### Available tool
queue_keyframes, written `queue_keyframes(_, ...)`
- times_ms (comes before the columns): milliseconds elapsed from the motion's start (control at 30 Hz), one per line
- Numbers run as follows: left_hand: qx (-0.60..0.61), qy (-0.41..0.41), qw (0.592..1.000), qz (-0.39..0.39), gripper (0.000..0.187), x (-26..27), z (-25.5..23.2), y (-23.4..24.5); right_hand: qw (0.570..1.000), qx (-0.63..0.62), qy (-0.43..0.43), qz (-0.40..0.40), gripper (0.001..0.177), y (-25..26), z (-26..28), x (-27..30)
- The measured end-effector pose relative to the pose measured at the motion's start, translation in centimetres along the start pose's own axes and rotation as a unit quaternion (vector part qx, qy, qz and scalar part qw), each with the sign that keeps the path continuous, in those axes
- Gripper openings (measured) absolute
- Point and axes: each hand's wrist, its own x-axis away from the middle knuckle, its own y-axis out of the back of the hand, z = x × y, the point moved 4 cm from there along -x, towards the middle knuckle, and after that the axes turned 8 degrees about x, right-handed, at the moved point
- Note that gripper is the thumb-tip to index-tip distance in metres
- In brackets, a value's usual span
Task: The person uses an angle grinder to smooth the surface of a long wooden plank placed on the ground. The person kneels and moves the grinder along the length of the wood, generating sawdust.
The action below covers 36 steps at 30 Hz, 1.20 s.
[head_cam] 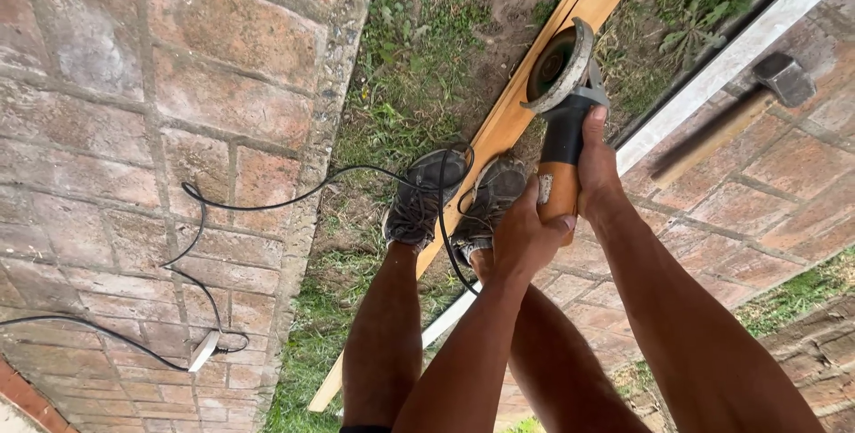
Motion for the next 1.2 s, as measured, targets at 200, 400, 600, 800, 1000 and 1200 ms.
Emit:
queue_keyframes(200, 0.01, -0.013, 1.0, -0.002, 0.085, 0.7, -1.8, 0.5, 1.0, 0.017, -0.006, -0.014, 0.086, -0.2, 1.3, 0.6)
queue_keyframes(400, -0.025, -0.032, 0.999, -0.011, 0.086, -1.3, -2.1, -0.4, 1.0, -0.017, 0.002, -0.014, 0.089, 0.4, 2.9, 0.3)
queue_keyframes(600, -0.027, -0.044, 0.999, -0.009, 0.087, -1.8, -2.5, -0.6, 1.0, -0.01, -0.001, -0.019, 0.088, 0.4, 3.8, 0.2)
queue_keyframes(800, -0.015, -0.054, 0.998, -0.012, 0.088, -2.2, -2.4, -1.2, 1.0, -0.005, 0.014, -0.01, 0.086, 0.5, 4.4, 0.1)
queue_keyframes(1000, -0.01, -0.055, 0.998, -0.021, 0.089, -2.6, -1.8, -1.7, 1.0, 0.014, 0.018, -0.013, 0.081, 0.7, 4.5, 0.7)
queue_keyframes(1200, -0.044, -0.048, 0.998, -0.021, 0.09, -3.3, -2.0, -2.1, 0.999, 0.033, 0.005, -0.022, 0.087, 0.6, 5.8, 2.0)
